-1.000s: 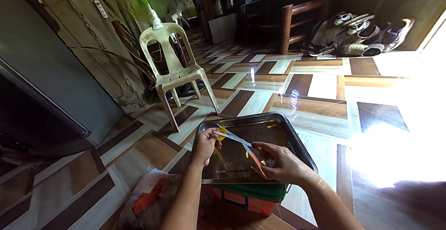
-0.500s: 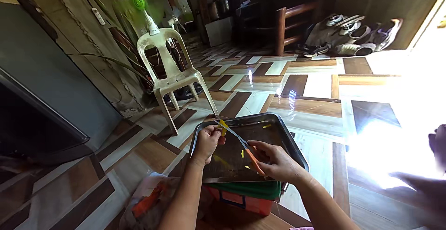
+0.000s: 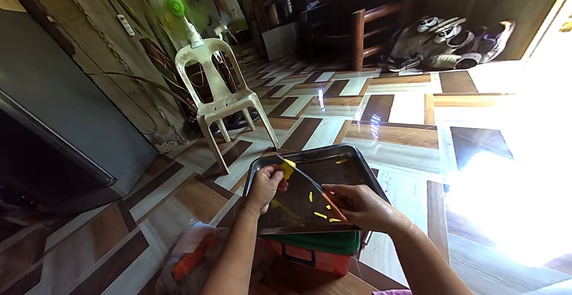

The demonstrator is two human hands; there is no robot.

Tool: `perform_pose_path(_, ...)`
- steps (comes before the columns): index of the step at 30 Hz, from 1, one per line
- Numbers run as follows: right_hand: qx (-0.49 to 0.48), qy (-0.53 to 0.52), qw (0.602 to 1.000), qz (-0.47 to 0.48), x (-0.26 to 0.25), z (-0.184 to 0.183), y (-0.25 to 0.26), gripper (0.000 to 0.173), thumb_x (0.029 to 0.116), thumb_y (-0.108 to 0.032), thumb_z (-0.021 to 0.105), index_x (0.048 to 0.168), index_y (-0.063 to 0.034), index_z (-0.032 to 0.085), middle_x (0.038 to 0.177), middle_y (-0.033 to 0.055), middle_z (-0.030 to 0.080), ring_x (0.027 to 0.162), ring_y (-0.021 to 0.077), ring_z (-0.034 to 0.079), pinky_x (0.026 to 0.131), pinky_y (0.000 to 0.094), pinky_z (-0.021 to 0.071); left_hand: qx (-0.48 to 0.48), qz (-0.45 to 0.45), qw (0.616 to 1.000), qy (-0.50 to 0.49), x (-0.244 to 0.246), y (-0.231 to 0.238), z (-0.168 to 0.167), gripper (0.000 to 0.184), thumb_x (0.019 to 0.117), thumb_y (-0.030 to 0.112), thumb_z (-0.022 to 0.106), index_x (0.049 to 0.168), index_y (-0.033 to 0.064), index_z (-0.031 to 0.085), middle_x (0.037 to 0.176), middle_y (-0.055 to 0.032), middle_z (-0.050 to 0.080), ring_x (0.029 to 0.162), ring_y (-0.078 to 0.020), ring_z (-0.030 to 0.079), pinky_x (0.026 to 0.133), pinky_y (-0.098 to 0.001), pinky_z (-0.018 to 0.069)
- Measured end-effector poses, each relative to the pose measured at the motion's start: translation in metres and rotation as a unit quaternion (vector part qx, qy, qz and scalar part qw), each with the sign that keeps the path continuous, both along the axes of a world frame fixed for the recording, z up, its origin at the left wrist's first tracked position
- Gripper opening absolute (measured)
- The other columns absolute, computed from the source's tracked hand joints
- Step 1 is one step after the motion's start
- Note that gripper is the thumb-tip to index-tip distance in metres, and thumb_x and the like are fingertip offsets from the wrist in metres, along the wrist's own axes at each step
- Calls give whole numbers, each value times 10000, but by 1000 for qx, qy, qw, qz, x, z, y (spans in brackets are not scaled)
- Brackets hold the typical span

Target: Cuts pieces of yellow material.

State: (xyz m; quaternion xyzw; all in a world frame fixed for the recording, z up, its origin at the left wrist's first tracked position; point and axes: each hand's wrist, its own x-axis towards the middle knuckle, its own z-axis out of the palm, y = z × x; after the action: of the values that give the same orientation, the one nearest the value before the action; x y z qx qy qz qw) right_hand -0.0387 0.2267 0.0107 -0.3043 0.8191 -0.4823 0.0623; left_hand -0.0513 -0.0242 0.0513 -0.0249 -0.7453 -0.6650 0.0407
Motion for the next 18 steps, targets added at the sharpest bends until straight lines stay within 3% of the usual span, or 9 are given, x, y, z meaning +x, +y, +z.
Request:
perform_pose_path(10, 100, 44, 994, -33, 4, 11, 11, 438, 995, -153, 641, 1419, -48, 604, 928, 116, 730, 798, 160, 670, 796, 344, 546, -24, 45, 998, -30, -4, -14, 1, 174, 1069, 88, 519, 1109, -43, 626, 805, -63, 662, 575, -77, 617, 537, -198, 527)
perform_pose_path(12, 98, 25, 995, -22, 5, 12, 11, 455, 982, -131, 656, 1424, -42, 595, 945, 115, 732, 809, 148, 674, 808, 328, 550, -31, 42, 998, -27, -4, -13, -1, 167, 1070, 90, 517, 1087, -35, 626, 777, -47, 643, 572, -70, 602, 543, -192, 520)
perform_pose_path(18, 38, -32, 999, 17, 1, 4, 12, 594, 884, -205, 692, 1421, 10, 554, 855, 45, 650, 710, 69, 567, 690, 271, 493, -7, 60, 998, -9, 1, -3, -3, 150, 1069, 62, 505, 1035, -40, 610, 748, -30, 606, 558, -58, 582, 552, -189, 529)
